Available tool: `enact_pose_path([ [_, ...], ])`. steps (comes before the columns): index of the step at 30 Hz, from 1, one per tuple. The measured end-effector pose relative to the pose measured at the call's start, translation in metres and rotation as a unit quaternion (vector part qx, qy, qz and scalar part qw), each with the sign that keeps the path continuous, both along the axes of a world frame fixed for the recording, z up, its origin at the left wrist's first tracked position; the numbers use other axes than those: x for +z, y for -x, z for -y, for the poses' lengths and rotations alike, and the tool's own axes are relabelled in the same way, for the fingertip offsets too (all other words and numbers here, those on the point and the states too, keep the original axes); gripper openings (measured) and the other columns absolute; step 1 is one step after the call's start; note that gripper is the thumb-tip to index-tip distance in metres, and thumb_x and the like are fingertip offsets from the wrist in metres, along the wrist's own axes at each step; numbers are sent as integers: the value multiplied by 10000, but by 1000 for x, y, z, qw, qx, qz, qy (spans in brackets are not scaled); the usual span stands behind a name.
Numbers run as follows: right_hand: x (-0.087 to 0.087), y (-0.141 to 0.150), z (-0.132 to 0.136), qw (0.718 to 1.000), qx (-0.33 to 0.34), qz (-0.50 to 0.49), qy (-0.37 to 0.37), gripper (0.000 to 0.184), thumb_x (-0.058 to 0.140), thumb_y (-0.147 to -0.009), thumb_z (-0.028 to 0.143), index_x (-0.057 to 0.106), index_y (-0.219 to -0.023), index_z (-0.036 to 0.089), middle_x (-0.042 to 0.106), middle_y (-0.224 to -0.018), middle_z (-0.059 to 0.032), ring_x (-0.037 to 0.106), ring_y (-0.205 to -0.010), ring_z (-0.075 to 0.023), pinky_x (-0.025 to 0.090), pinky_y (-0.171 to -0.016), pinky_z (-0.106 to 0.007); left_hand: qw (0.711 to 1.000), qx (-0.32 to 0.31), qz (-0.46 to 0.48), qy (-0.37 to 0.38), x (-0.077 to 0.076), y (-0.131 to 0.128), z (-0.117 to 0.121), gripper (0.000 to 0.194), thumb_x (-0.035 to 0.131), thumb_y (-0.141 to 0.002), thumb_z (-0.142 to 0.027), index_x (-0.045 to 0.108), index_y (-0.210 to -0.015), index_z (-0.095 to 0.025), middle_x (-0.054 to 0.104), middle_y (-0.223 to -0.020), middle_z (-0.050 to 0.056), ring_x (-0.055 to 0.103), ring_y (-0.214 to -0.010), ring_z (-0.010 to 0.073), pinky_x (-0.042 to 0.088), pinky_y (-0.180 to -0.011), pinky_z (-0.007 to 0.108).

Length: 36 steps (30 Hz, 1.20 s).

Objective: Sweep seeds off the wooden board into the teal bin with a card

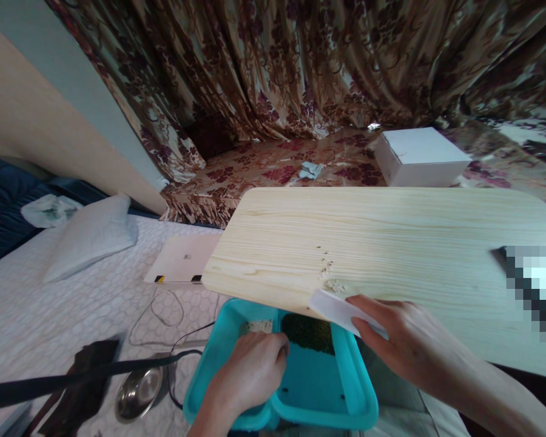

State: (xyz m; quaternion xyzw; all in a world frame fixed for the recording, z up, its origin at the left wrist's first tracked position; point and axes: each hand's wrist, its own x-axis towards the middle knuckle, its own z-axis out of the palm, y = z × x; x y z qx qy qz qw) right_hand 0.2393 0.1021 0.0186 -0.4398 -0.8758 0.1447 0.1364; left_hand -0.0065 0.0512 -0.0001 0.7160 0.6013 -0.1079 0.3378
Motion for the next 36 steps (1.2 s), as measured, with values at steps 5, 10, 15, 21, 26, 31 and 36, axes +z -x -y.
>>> enact_pose_path([
  [5, 1, -7, 7, 999, 13, -25, 30, 230, 422, -899, 188, 651, -906, 214, 720, -658, -17, 648, -505, -153, 357, -455, -263, 1000, 1, -3, -9, 1, -1, 0, 321, 382, -900, -163, 693, -967, -200, 733, -975, 82, 664, -997, 265, 445, -806, 339],
  [10, -7, -21, -5, 996, -89, -13, 17, 236, 405, -905, 262, 633, -880, 204, 697, -615, -38, 680, -546, -207, 381, -483, -292, 1000, 6, 10, -13, -1, -4, 1, 324, 385, -892, -162, 699, -961, -208, 736, -993, 75, 661, -1013, 271, 450, -818, 347],
  [15, -8, -22, -14, 993, -107, -4, 40, 210, 418, -878, 266, 614, -824, 214, 696, -601, -41, 667, -522, -207, 366, -474, -288, 1000, -1, 15, -7, -1, -7, 1, 333, 386, -886, -165, 705, -970, -210, 737, -993, 76, 663, -1005, 277, 454, -830, 356],
  [21, -2, -27, -27, 990, -138, 13, -7, 199, 415, -866, 276, 587, -782, 221, 663, -557, -48, 643, -501, -221, 332, -470, -297, 1000, 2, 15, 1, 0, -10, -1, 344, 381, -889, -167, 707, -987, -218, 737, -1011, 71, 659, -1016, 266, 451, -837, 344],
  [26, 2, -17, -39, 990, -139, 26, -26, 192, 424, -843, 255, 587, -748, 219, 647, -541, -42, 605, -482, -191, 304, -466, -284, 1000, -9, 2, 7, 1, -11, -3, 344, 370, -899, -171, 701, -979, -219, 739, -986, 76, 663, -1000, 269, 449, -822, 341],
  [31, 2, -7, -43, 990, -129, 47, -12, 217, 422, -843, 244, 633, -813, 202, 687, -606, -57, 636, -532, -201, 332, -493, -289, 1000, -9, -1, 3, 1, -11, -2, 345, 362, -911, -174, 696, -985, -216, 736, -983, 78, 661, -993, 274, 450, -827, 351],
  [36, 0, -32, -37, 989, -134, 49, -46, 228, 423, -879, 305, 633, -868, 217, 677, -598, -55, 642, -522, -230, 333, -478, -310, 998, -66, -16, -6, -1, -26, 1, 365, 332, -922, -167, 689, -996, -174, 723, -947, 128, 667, -946, 302, 470, -795, 383],
])
